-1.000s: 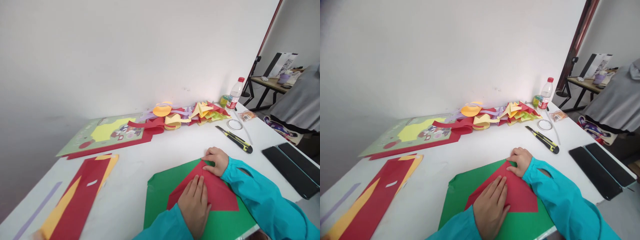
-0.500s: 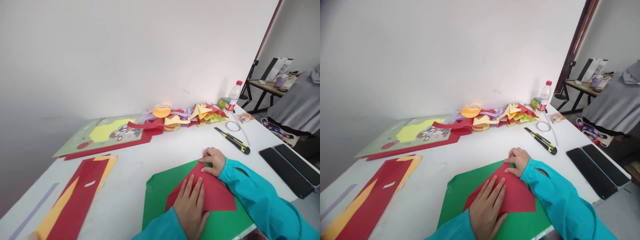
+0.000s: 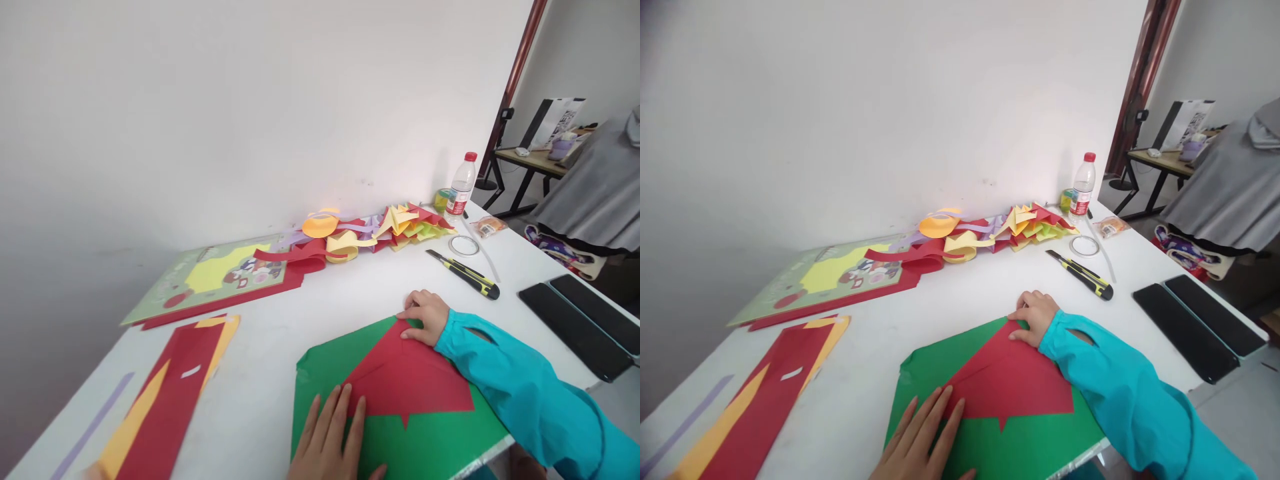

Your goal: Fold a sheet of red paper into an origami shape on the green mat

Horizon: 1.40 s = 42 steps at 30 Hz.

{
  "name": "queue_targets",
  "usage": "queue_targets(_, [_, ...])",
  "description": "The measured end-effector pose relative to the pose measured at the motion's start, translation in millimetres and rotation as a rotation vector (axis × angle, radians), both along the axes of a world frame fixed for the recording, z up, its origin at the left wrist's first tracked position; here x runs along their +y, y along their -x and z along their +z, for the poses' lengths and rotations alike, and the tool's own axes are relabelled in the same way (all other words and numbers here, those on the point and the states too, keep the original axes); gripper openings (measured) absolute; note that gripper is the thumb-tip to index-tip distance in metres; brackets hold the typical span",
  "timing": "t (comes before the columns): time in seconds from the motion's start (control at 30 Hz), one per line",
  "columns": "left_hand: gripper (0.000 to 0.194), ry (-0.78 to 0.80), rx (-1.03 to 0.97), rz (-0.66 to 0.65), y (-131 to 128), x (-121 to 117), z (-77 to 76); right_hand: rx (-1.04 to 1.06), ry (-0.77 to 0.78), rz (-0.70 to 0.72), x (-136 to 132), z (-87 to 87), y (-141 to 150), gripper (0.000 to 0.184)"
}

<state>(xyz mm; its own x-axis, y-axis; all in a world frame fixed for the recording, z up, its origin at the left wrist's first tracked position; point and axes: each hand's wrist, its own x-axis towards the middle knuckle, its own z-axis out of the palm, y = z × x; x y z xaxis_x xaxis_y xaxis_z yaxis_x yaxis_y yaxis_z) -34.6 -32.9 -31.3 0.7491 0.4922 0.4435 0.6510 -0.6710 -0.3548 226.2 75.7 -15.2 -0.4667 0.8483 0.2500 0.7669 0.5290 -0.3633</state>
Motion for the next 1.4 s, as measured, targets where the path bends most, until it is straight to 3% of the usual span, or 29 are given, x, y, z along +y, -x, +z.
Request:
queue_targets(0.2, [0.053,-0.011,0.037,-0.004,14.8,2.4,19.9,0.004,0.011,-0.021,0.3,0.9,1.1,0.036])
queue_targets(0.37, [0.028,0.232,-0.072,0.063,15.4,20.6,41.3,0.018,0.027,-0.021,2.7,-2.6,3.4,0.036])
queue_targets(0.47, [0.038,0.364,-0.216,0.014,-2.2,49.3,46.2,0.057,0.040,-0.044,5.0,-4.2,4.8,0.037])
queue_targets(0.57, [0.047,0.503,-0.315,0.079,-32.5,82.8,39.6,0.104,0.034,-0.030,6.8,-4.2,4.4,0.038])
queue_targets(0.73, [0.057,0.905,-0.384,0.158,-72.4,114.5,27.6,0.231,0.105,-0.015,6.0,-0.6,4.1,0.035])
queue_targets(0.83, [0.046,1.200,-0.524,0.174,-78.1,117.0,28.4,0.517,0.277,-0.024,3.9,4.7,6.5,0.032])
queue_targets(0.9, [0.035,1.459,-0.656,0.118,-78.1,115.7,32.1,0.757,0.423,-0.027,2.5,9.6,8.1,0.036])
queue_targets(1.0, [0.036,1.722,-0.875,-0.001,-77.9,113.2,38.5,0.984,0.579,-0.070,0.2,17.3,9.0,0.041])
queue_targets(1.13, [0.043,1.790,-1.015,-0.030,-79.2,110.9,42.6,1.036,0.677,-0.083,-3.8,24.6,8.1,0.039])
queue_targets(1.4, [0.042,1.909,-1.047,-0.114,-79.4,105.1,45.8,1.157,0.789,-0.081,-5.5,29.9,8.6,0.036])
